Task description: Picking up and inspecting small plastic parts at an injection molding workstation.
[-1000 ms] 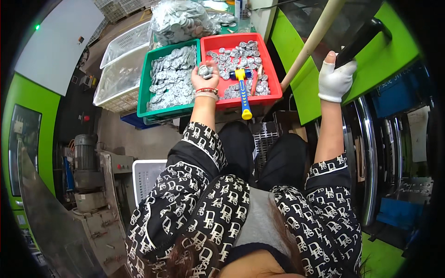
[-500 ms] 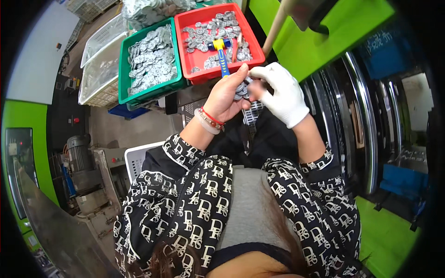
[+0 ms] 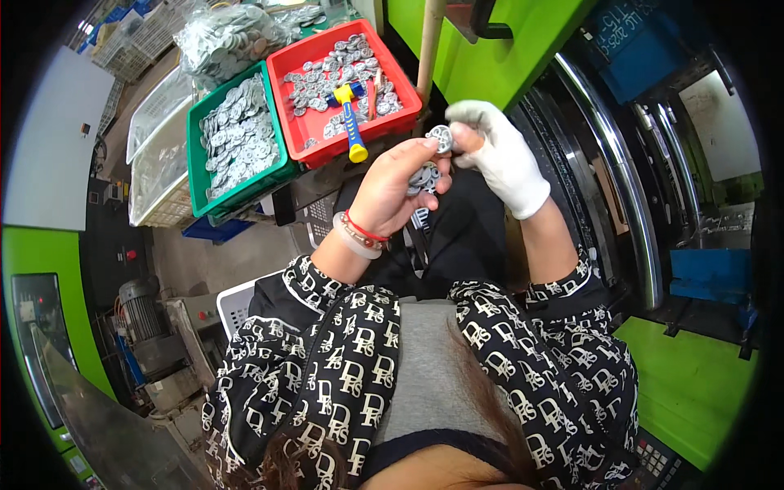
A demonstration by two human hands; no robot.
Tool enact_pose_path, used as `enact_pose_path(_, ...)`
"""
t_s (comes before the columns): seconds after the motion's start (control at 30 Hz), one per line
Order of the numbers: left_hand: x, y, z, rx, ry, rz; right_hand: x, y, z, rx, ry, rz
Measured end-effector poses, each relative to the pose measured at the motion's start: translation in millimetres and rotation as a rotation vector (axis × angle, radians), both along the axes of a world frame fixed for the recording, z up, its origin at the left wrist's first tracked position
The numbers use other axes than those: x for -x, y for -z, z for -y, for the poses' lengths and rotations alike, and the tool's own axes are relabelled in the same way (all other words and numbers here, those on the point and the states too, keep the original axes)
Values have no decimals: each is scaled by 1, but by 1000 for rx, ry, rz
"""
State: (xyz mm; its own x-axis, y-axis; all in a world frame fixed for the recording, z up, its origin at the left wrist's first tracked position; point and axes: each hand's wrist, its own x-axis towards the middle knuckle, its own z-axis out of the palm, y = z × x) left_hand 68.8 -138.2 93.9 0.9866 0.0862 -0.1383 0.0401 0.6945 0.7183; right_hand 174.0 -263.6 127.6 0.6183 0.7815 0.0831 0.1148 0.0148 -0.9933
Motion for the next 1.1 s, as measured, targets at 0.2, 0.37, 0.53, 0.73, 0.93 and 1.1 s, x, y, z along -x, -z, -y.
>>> enact_pose_path(0.2,-17,-5,16,427,113,-6,-1,13,15,-233,6,-18)
enact_pose_path(0.37,-34,2,25,499,240,23,-43,-30,47,-205,221,162)
enact_pose_path(0.53,-21,32,26,553,141,-197,-191,-105,172,-454,903,475)
enact_pose_path(0.73,17,60,5,524,208,-392,-333,-119,246,-384,1054,531)
enact_pose_path(0.93,29,64,2,512,134,-335,-395,-142,252,-190,1152,665)
enact_pose_path(1.1,27,65,3,549,128,-347,-408,-142,253,-184,1125,723)
